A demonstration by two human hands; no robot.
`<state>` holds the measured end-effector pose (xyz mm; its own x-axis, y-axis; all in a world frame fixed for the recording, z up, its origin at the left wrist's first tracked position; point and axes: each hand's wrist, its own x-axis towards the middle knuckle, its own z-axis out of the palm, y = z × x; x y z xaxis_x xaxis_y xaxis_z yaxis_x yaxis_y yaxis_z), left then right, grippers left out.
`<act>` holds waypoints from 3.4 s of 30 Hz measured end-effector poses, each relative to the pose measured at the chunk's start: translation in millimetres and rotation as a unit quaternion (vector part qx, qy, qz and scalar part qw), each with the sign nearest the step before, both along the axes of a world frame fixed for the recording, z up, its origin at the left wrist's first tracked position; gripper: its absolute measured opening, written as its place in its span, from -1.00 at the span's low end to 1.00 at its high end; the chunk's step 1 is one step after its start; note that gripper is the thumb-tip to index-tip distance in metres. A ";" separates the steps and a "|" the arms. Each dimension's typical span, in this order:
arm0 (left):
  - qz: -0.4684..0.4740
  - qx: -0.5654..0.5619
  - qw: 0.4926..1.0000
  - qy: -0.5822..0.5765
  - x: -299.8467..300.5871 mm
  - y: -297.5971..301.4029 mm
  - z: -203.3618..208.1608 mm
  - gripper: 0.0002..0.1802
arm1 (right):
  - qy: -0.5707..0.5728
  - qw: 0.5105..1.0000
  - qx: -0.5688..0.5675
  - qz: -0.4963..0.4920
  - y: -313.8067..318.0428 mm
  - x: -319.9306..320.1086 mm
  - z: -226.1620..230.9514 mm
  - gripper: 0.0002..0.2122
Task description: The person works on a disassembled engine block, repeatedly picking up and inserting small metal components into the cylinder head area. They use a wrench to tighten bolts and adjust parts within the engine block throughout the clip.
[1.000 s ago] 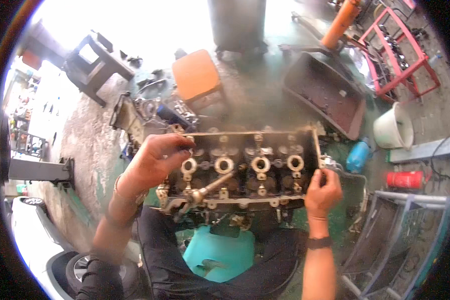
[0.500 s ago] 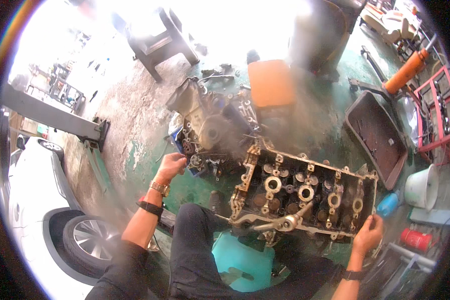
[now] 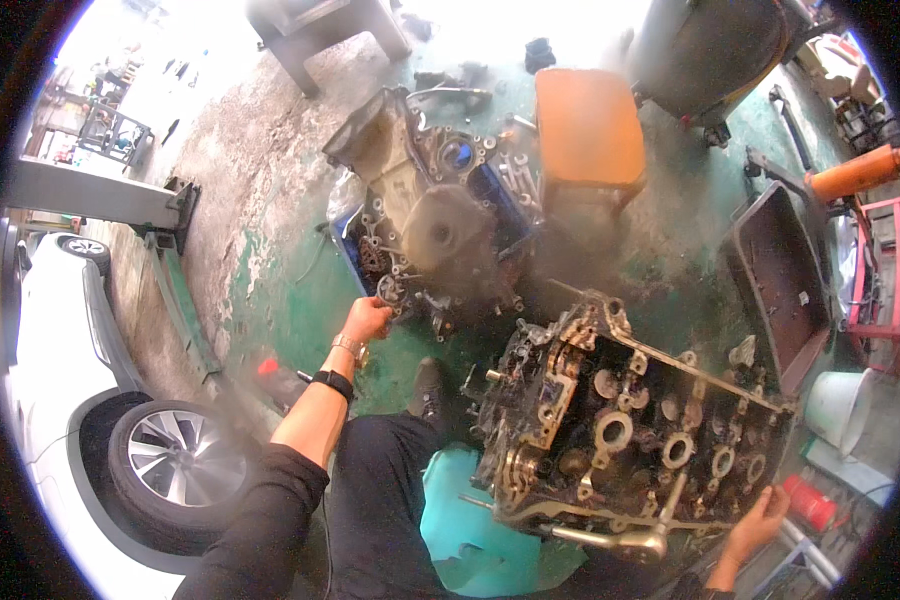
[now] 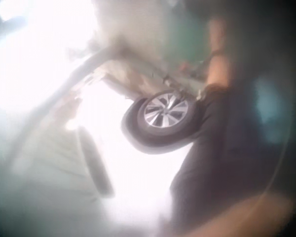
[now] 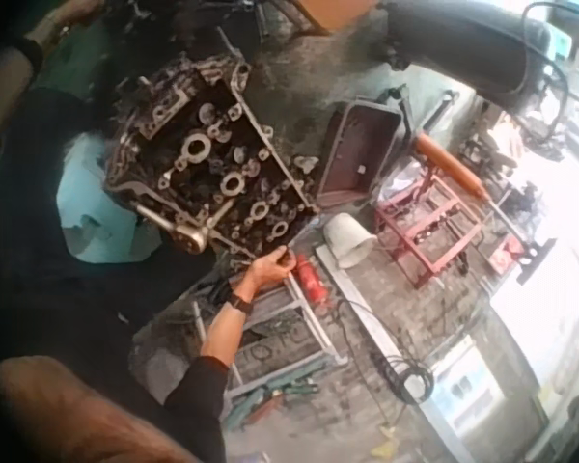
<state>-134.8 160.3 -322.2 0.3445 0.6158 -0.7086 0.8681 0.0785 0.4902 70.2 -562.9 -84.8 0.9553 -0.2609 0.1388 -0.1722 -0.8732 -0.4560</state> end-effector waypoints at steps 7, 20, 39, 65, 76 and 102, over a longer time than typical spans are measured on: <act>0.094 0.004 0.992 -0.089 23.4 13.4 -40.0 -0.59 | 0.018 1.000 -0.006 -0.003 -19.5 -0.6 6.8 -0.78; 0.132 0.105 0.982 -0.086 27.1 18.2 -89.6 -0.58 | 0.043 0.999 -0.017 -0.014 -15.9 0.6 19.2 -0.77; 0.194 0.150 0.960 -0.135 51.3 -3.3 -57.0 -0.75 | -0.015 1.000 0.009 0.008 17.5 -4.7 17.3 -0.83; 0.039 0.139 0.928 -0.344 69.1 -16.5 113.4 -0.90 | -0.061 0.996 -0.067 0.014 70.7 -6.7 27.8 -0.84; -0.135 0.113 0.879 -0.444 97.4 -111.8 354.9 -0.82 | -0.087 0.996 -0.029 -0.016 70.2 -6.1 21.9 -0.84; -0.473 0.073 0.768 -0.425 174.8 -422.6 407.4 -0.75 | -0.098 0.995 -0.020 0.026 73.1 -8.7 32.5 -0.87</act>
<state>40.0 -262.3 85.2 0.9868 -0.1438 0.0742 -0.1372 -0.5006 0.8547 61.5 -489.8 -52.3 0.9214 -0.2016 0.3324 -0.0371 -0.8968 -0.4409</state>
